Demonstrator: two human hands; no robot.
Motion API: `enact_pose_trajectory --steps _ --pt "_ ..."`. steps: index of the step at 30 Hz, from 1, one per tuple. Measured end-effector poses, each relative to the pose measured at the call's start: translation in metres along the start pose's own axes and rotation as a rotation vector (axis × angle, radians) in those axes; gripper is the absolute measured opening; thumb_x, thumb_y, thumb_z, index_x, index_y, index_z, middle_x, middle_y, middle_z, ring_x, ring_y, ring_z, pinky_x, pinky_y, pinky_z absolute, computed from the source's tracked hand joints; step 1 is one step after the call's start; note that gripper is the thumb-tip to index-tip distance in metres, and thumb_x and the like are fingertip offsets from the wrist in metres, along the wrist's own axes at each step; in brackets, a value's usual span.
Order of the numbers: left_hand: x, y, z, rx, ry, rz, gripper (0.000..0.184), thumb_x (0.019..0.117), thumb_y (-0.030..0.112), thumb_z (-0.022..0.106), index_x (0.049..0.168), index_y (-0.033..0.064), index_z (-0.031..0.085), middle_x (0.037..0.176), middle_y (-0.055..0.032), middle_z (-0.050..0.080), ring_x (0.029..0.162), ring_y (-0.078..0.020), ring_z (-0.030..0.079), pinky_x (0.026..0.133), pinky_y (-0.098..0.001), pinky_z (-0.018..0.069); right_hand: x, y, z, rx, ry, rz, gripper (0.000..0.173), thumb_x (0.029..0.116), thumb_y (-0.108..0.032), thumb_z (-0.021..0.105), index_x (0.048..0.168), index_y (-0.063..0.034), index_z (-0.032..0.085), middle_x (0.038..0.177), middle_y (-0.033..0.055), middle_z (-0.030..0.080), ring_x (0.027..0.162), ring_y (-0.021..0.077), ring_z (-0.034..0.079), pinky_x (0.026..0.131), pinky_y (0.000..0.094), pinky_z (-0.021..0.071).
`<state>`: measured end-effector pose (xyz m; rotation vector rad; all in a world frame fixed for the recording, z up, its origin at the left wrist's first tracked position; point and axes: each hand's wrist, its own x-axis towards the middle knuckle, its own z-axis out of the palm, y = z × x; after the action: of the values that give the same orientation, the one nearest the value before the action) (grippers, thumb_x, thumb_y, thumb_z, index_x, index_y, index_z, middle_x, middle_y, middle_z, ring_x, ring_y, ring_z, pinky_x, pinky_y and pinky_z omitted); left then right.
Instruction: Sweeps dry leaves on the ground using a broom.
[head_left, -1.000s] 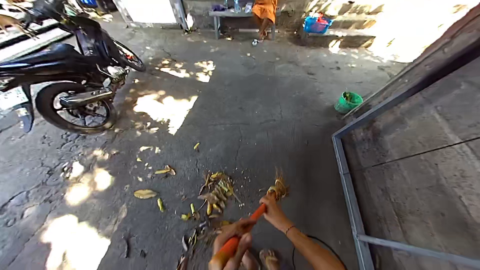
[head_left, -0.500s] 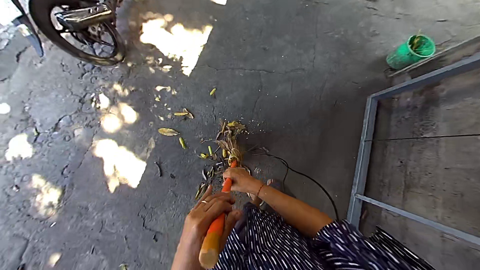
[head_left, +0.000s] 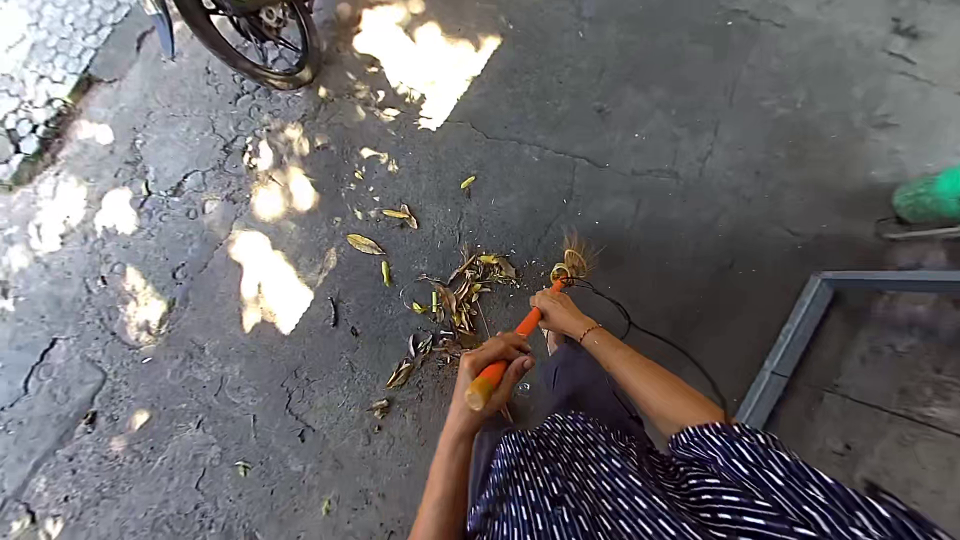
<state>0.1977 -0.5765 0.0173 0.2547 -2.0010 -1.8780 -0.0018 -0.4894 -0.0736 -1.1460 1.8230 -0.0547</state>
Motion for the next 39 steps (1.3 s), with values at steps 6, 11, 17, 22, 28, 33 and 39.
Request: enact_pose_trajectory --steps 6,11,17,22,28,33,39 --pt "0.026 0.070 0.012 0.372 0.226 -0.195 0.023 0.1002 0.027 0.063 0.087 0.0109 0.074 0.096 0.0002 0.077 0.099 -0.0110 0.073 0.105 -0.0421 0.0545 0.022 -0.031 -0.030 0.088 -0.167 -0.349 0.028 0.0950 -0.005 0.065 0.117 0.0121 0.065 0.125 0.0313 0.063 0.124 0.0464 0.057 0.106 0.0615 0.0398" --pt "0.066 0.125 0.025 0.706 0.221 -0.177 0.033 0.1022 0.036 0.059 0.084 0.0130 0.074 0.087 0.0040 0.076 0.090 -0.0032 0.073 0.107 -0.0364 0.0533 0.014 -0.063 -0.057 0.171 -0.189 -0.584 0.023 0.0940 -0.005 0.065 0.111 0.0117 0.067 0.117 0.0292 0.066 0.116 0.0433 0.061 0.100 0.0587 0.0435" --pt "0.108 0.186 -0.010 0.355 0.144 0.039 0.034 0.1051 0.034 0.059 0.078 0.0133 0.060 0.091 0.0017 0.074 0.100 -0.0129 0.073 0.114 -0.0435 0.0484 -0.026 -0.082 -0.140 0.075 -0.089 -0.618 0.019 0.0931 -0.011 0.064 0.099 0.0068 0.068 0.102 0.0244 0.069 0.102 0.0410 0.066 0.086 0.0610 0.0471" --pt "0.145 0.097 -0.030 0.178 0.196 0.067 0.032 0.1040 0.029 0.061 0.079 0.0092 0.064 0.090 -0.0039 0.075 0.097 -0.0171 0.074 0.110 -0.0473 0.0510 0.039 -0.039 -0.184 -0.089 -0.069 -0.358 0.026 0.0942 -0.011 0.064 0.110 0.0091 0.067 0.116 0.0277 0.067 0.115 0.0446 0.062 0.096 0.0624 0.0455" --pt "0.178 -0.010 -0.046 0.119 0.231 -0.052 0.026 0.1002 0.019 0.065 0.081 0.0022 0.070 0.097 -0.0101 0.075 0.102 -0.0200 0.072 0.102 -0.0425 0.0536 0.150 0.011 -0.185 -0.187 -0.207 -0.189 0.030 0.0933 -0.004 0.064 0.119 0.0106 0.065 0.129 0.0299 0.061 0.128 0.0455 0.054 0.105 0.0604 0.0421" --pt "0.203 0.069 -0.108 0.457 0.286 -0.215 0.028 0.0999 0.029 0.062 0.081 0.0120 0.073 0.086 0.0037 0.076 0.089 -0.0056 0.073 0.108 -0.0405 0.0528 0.166 -0.081 -0.197 -0.030 -0.298 -0.479 0.026 0.0937 -0.007 0.066 0.113 0.0098 0.068 0.120 0.0293 0.066 0.118 0.0450 0.061 0.101 0.0618 0.0433" --pt "0.244 0.114 -0.157 0.570 0.284 -0.025 0.035 0.1024 0.033 0.062 0.078 0.0093 0.069 0.076 0.0012 0.071 0.080 -0.0068 0.071 0.105 -0.0351 0.0536 0.168 -0.157 -0.250 0.068 -0.323 -0.689 0.023 0.0910 -0.006 0.069 0.110 0.0081 0.071 0.111 0.0278 0.069 0.109 0.0429 0.065 0.097 0.0612 0.0457"
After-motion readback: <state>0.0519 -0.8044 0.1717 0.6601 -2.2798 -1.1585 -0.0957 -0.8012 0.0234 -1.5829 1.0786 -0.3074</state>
